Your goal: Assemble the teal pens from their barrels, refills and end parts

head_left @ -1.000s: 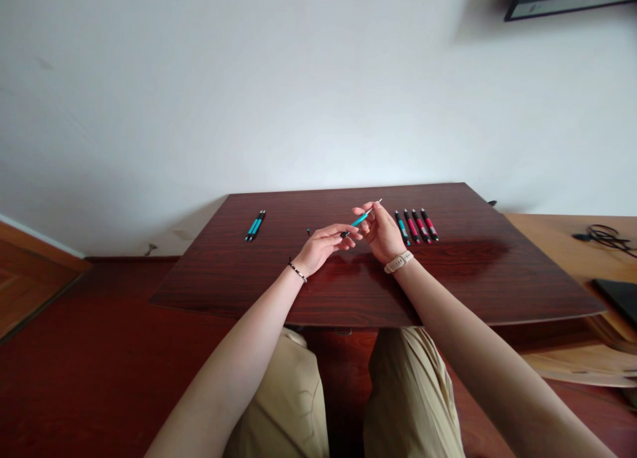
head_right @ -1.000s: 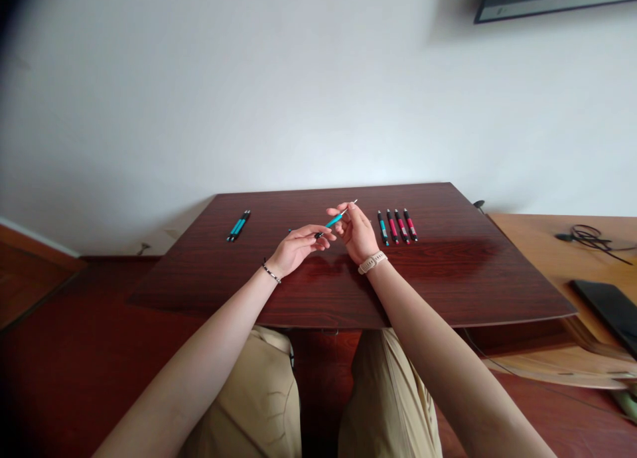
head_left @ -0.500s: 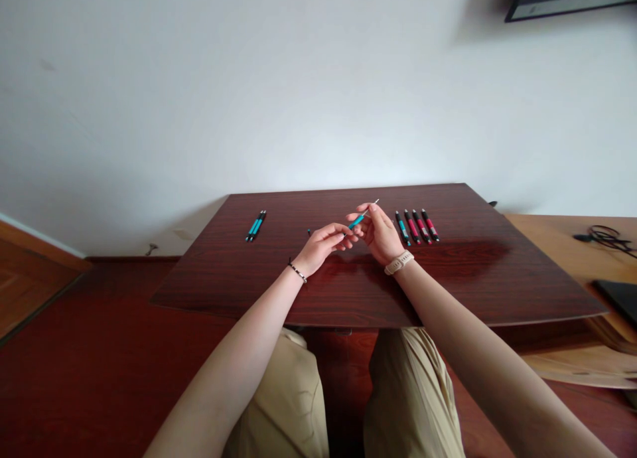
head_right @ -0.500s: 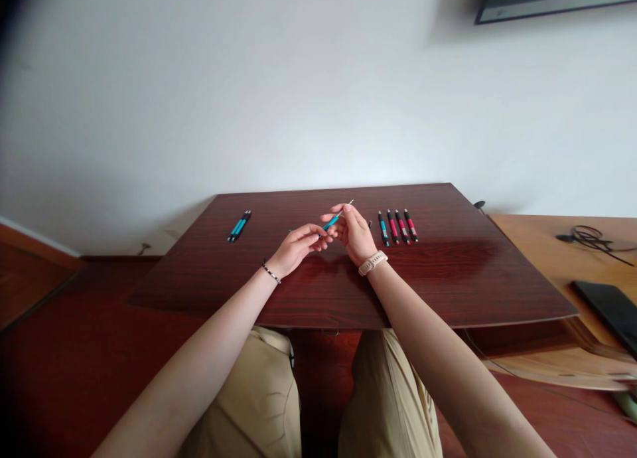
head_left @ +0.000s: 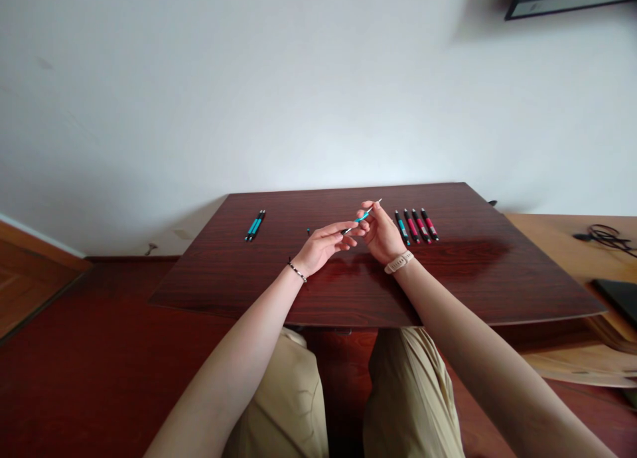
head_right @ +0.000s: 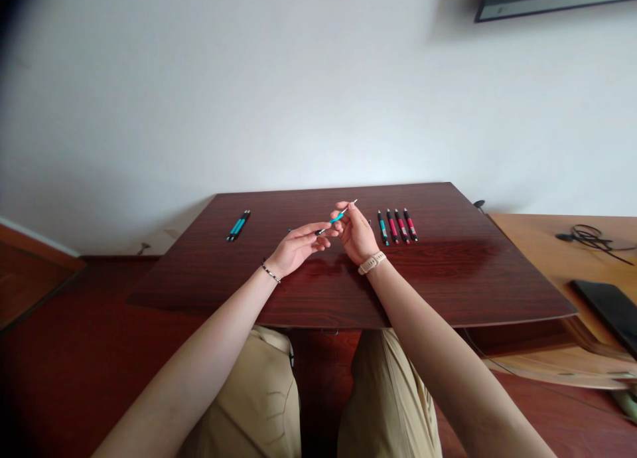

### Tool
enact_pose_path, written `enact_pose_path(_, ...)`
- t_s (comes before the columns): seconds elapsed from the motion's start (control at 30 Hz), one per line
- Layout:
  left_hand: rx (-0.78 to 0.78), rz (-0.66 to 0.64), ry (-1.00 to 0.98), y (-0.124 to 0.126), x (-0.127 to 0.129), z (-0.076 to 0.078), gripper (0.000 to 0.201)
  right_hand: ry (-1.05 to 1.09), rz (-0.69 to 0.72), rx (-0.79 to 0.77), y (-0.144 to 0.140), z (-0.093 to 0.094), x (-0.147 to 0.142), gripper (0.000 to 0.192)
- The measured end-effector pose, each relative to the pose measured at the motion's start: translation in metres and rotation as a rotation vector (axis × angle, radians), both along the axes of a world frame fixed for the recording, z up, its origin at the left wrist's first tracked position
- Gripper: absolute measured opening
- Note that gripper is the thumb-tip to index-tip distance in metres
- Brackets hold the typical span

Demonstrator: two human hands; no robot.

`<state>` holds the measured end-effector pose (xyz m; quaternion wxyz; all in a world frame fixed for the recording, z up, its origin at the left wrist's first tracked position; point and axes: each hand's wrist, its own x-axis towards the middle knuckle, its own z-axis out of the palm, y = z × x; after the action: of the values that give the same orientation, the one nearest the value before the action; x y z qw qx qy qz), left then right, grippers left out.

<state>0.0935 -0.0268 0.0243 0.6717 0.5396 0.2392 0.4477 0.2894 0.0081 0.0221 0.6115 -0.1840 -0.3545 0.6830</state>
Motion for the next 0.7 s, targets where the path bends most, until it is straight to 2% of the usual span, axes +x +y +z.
enact_pose_path(0.17,0.031,0.000,0.024,-0.001,-0.001,0.002,0.045,-0.022,-0.009,0.012,-0.001,0.001,0.000,0.025)
enact_pose_path(0.27,0.142,0.094,0.195,0.002,-0.009,0.008,0.048,-0.037,-0.070,0.045,0.000,0.001,-0.001,0.027)
enact_pose_path(0.33,0.274,0.287,0.386,0.007,-0.019,0.011,0.043,-0.079,-0.137,0.080,0.000,-0.001,-0.001,0.029)
enact_pose_path(0.43,0.429,0.749,0.569,0.018,-0.041,0.012,0.032,-0.228,-0.234,0.176,-0.001,-0.003,-0.002,0.035)
enact_pose_path(0.5,0.538,0.906,0.766,0.024,-0.057,0.008,0.028,-0.392,-0.274,0.267,-0.004,-0.004,-0.004,0.040)
enact_pose_path(0.6,0.614,0.896,1.058,0.029,-0.072,-0.002,0.027,-0.663,-0.301,0.413,-0.011,-0.004,-0.005,0.046)
enact_pose_path(0.7,0.617,0.821,1.196,0.029,-0.073,-0.012,0.028,-0.843,-0.335,0.522,-0.016,-0.004,-0.004,0.047)
